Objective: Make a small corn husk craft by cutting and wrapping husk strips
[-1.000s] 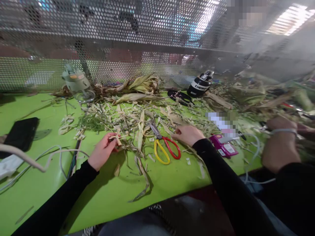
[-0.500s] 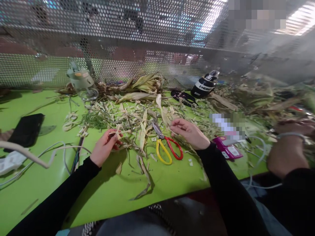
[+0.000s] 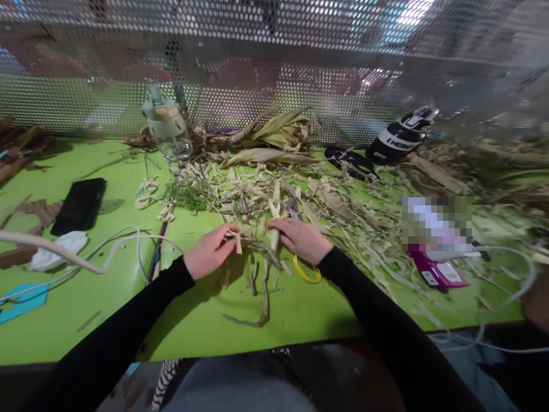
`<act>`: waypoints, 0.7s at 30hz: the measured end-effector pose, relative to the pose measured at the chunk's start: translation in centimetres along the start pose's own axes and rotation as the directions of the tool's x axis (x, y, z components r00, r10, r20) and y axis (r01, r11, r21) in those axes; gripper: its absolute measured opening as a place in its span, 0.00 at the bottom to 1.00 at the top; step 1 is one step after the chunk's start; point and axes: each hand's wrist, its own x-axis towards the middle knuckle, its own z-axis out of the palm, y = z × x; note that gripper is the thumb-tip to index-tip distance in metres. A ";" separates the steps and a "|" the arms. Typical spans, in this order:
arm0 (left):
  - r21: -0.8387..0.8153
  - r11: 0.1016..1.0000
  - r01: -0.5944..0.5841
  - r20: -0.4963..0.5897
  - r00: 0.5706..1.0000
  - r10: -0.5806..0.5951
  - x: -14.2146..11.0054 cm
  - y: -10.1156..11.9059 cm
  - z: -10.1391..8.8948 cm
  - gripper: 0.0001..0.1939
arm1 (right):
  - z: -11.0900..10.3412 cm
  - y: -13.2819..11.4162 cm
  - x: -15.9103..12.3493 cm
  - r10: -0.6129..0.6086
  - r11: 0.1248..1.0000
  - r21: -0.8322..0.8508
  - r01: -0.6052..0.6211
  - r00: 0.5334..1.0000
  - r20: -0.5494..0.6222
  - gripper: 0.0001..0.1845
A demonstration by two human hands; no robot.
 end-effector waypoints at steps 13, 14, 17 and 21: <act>0.496 0.868 -0.022 -0.025 0.999 0.040 -0.1 -0.1 0.0 0.13 | -1.0 0.7 -2.4 0.275 0.683 0.730 0.026 0.917 -0.290 0.09; 0.520 0.854 -0.013 -0.036 0.999 0.036 -0.1 -0.2 0.0 0.13 | -1.1 0.6 -2.4 0.289 0.672 0.739 0.051 0.900 -0.325 0.11; 0.569 0.822 0.000 -0.050 0.998 0.034 0.0 -0.3 -0.2 0.12 | -1.8 0.4 -2.4 0.324 0.641 0.756 0.133 0.846 -0.423 0.14; 0.586 0.810 -0.016 -0.001 1.000 0.020 -0.1 -0.2 -0.3 0.11 | -2.9 0.5 -2.0 0.320 0.654 0.715 0.248 0.765 -0.558 0.18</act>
